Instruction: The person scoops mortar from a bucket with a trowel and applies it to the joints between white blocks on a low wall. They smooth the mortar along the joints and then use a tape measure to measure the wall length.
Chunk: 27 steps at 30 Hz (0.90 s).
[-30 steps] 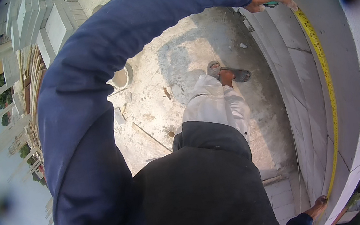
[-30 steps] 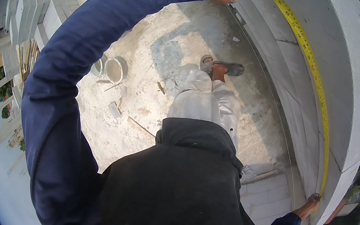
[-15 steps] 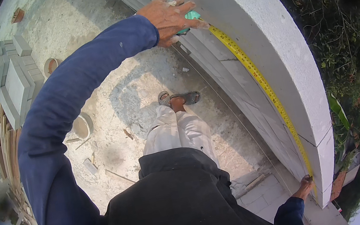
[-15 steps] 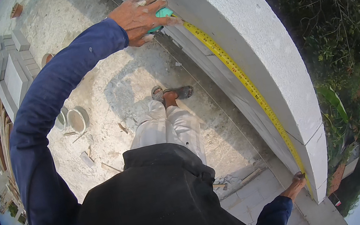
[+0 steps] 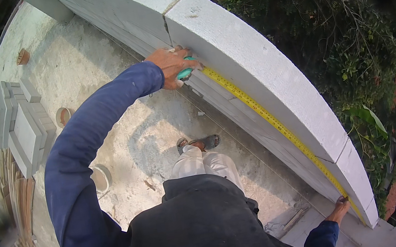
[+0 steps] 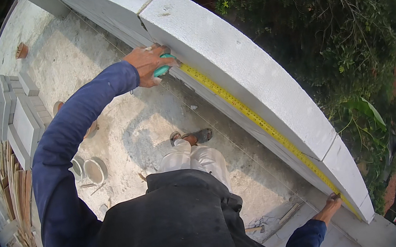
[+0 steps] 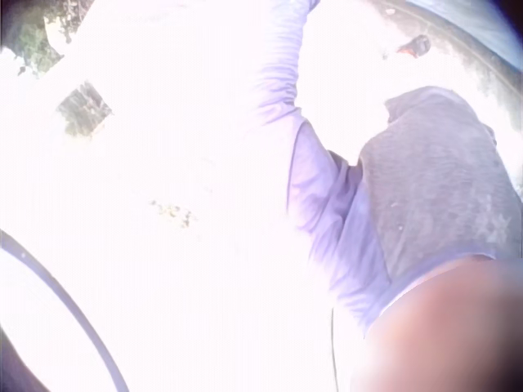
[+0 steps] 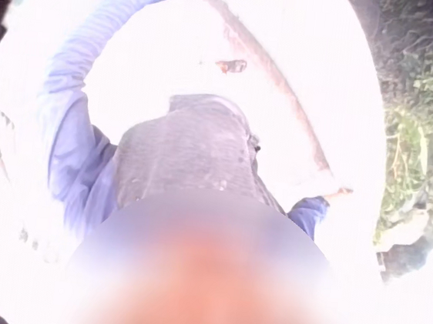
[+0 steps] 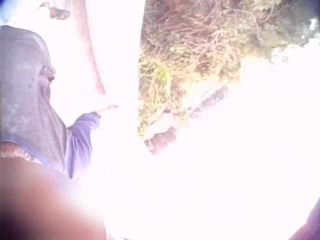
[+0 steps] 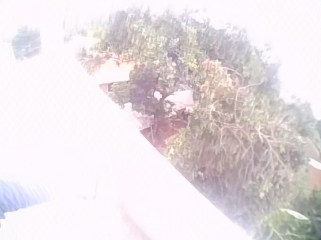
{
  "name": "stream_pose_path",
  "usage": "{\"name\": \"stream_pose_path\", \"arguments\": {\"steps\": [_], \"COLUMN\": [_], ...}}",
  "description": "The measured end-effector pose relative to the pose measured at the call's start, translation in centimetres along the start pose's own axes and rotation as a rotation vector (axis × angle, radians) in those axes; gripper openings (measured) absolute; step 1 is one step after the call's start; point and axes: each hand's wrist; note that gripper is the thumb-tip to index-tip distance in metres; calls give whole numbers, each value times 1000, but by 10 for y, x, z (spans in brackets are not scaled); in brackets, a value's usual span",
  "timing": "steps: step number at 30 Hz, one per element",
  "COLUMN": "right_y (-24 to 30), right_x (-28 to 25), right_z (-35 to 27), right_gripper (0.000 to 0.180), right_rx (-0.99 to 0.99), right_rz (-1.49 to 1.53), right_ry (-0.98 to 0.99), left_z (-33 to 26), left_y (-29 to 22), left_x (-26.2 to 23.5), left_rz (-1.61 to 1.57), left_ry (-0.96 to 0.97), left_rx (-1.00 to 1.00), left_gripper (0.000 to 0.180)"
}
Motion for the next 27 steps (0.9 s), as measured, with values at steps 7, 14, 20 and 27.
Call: {"name": "stream_pose_path", "arguments": {"steps": [7, 14, 20, 27], "right_y": [-7, -7, -12, -46], "right_x": [-19, -24, -15, 34], "right_z": [26, -9, 22, -15], "right_gripper": [19, 20, 28, 30], "right_rx": [-458, -848, -285, 24], "right_rz": [-735, -1458, -498, 176], "right_ry": [8, -263, -117, 14], "left_z": [2, 7, 13, 16], "left_y": [5, -5, -18, -22], "left_x": [-5, 13, 14, 11], "left_rz": [-74, -37, 39, -11], "left_ry": [55, -52, -110, -107], "left_rx": [-29, -53, -92, -134], "left_gripper": [68, 66, 70, 73]}}
Point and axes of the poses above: each hand's wrist, its own z-axis towards the middle knuckle, its own x-axis out of the palm, y = z × x, and after that the axes turned 14 degrees about x, right-handed
